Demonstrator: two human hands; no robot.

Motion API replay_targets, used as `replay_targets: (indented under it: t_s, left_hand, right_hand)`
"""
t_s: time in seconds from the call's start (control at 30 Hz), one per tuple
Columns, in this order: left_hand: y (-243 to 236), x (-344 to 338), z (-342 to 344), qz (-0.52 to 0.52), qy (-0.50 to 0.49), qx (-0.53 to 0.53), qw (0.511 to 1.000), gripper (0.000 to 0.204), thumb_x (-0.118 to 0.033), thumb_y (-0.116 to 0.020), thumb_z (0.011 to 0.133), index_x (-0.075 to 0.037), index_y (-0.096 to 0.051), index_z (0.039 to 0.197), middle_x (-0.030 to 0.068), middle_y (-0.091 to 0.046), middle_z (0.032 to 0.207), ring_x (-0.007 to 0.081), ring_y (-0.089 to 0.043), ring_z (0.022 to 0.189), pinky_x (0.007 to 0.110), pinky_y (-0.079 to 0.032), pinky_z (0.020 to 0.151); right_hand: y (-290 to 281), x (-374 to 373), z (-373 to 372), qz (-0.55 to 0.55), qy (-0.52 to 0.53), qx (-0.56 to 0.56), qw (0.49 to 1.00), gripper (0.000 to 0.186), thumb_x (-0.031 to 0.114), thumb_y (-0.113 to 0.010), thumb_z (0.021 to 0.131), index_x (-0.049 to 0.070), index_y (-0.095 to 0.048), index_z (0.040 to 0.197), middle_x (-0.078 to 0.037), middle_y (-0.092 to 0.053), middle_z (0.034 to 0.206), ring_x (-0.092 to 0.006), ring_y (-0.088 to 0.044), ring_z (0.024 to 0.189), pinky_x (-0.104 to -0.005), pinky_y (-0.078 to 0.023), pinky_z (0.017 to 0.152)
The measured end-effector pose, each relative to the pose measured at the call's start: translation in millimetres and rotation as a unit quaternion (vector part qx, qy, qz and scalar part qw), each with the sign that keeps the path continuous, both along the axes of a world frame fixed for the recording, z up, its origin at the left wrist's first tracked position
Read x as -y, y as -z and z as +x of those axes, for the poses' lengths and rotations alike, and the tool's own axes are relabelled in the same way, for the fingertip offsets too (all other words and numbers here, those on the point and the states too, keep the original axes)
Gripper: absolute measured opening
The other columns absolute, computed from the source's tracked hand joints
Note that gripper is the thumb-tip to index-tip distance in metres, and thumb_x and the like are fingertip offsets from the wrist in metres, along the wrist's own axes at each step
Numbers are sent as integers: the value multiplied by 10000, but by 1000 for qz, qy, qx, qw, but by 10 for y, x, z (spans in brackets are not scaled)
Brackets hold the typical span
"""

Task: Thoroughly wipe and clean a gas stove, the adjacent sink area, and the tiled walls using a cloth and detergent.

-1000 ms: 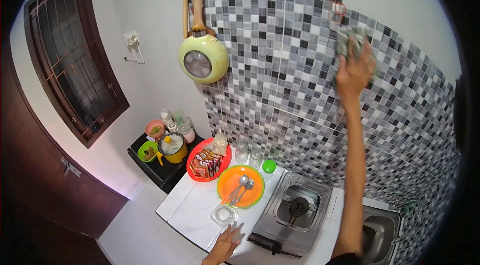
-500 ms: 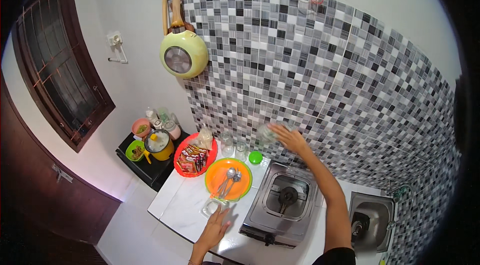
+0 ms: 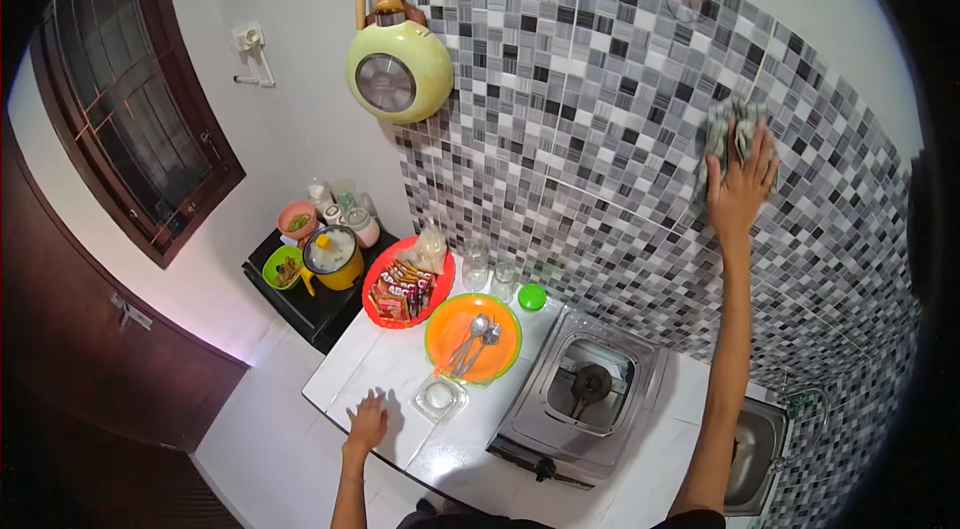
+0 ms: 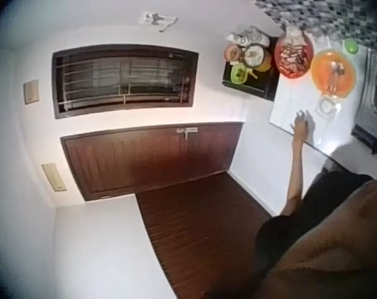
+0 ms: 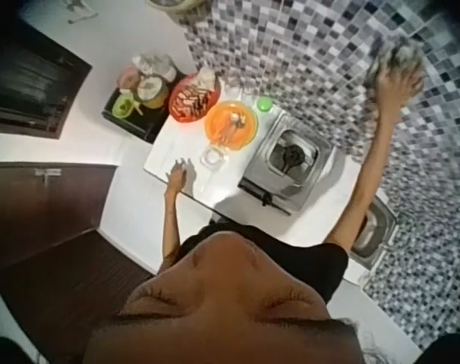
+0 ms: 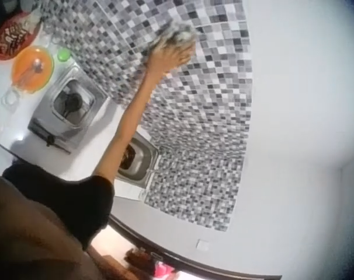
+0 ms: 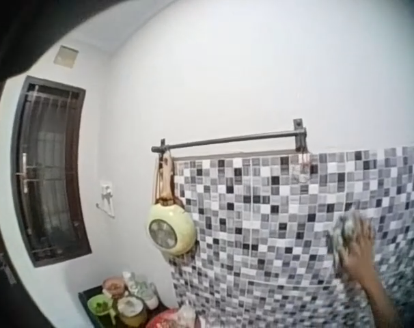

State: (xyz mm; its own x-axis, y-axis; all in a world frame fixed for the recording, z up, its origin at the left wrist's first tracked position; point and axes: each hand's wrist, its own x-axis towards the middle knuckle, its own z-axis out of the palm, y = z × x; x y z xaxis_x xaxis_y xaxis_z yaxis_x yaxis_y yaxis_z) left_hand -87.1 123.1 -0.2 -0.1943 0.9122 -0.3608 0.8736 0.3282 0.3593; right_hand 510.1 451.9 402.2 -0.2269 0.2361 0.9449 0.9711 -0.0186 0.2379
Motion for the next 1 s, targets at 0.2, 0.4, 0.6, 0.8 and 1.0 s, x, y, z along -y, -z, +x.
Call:
replay_targets:
  t_s: [0.2, 0.4, 0.6, 0.8, 1.0]
  left_hand:
    - [430, -647, -153, 57, 74, 51, 994, 517, -362, -538, 1048, -184, -471, 1530, 230, -404, 1610, 457, -472, 1412, 773, -316, 1095]
    - [494, -765, -201, -63, 123, -42, 989, 512, -435, -482, 1063, -174, -490, 1503, 219, -427, 1604, 409, -576, 1325, 793, -358, 999]
    - [568, -641, -410, -53, 212, -90, 972, 583, -410, -453, 1067, -108, -409, 1563, 240, -393, 1626, 381, -582, 1352, 864, -284, 988]
    - [768, -539, -512, 12, 287, -133, 949, 612, -436, -485, 1058, -103, -414, 1566, 215, -389, 1630, 350, -564, 1368, 849, -302, 985]
    - [804, -492, -673, 70, 312, -44, 946, 589, -428, -489, 1057, -96, -437, 1541, 222, -409, 1601, 356, -542, 1378, 866, -272, 1002]
  right_hand:
    - [-56, -407, -1013, -8, -61, -18, 998, 590, 482, -533, 1054, 339, -409, 1613, -21, -124, 1763, -266, -101, 1623, -542, -54, 1289]
    - [1359, -734, -1733, -147, -101, 140, 974, 438, 464, -510, 1058, 217, -671, 1382, -36, -149, 1759, -267, -92, 1624, -545, -8, 1296]
    - [2871, -356, -1398, -389, -74, 305, 866, 501, 338, -585, 1013, 83, -597, 1444, 22, -151, 1757, -167, -152, 1610, -406, -220, 1295]
    - [2464, 90, -649, -530, 15, 275, 802, 357, 174, -616, 928, 182, -728, 1266, 34, -228, 1740, -168, -182, 1605, -421, -193, 1310]
    - [1147, 62, -963, -170, -10, 26, 985, 304, 170, -539, 1026, 35, -686, 1256, -145, -235, 1724, -354, -175, 1600, -559, -115, 1289]
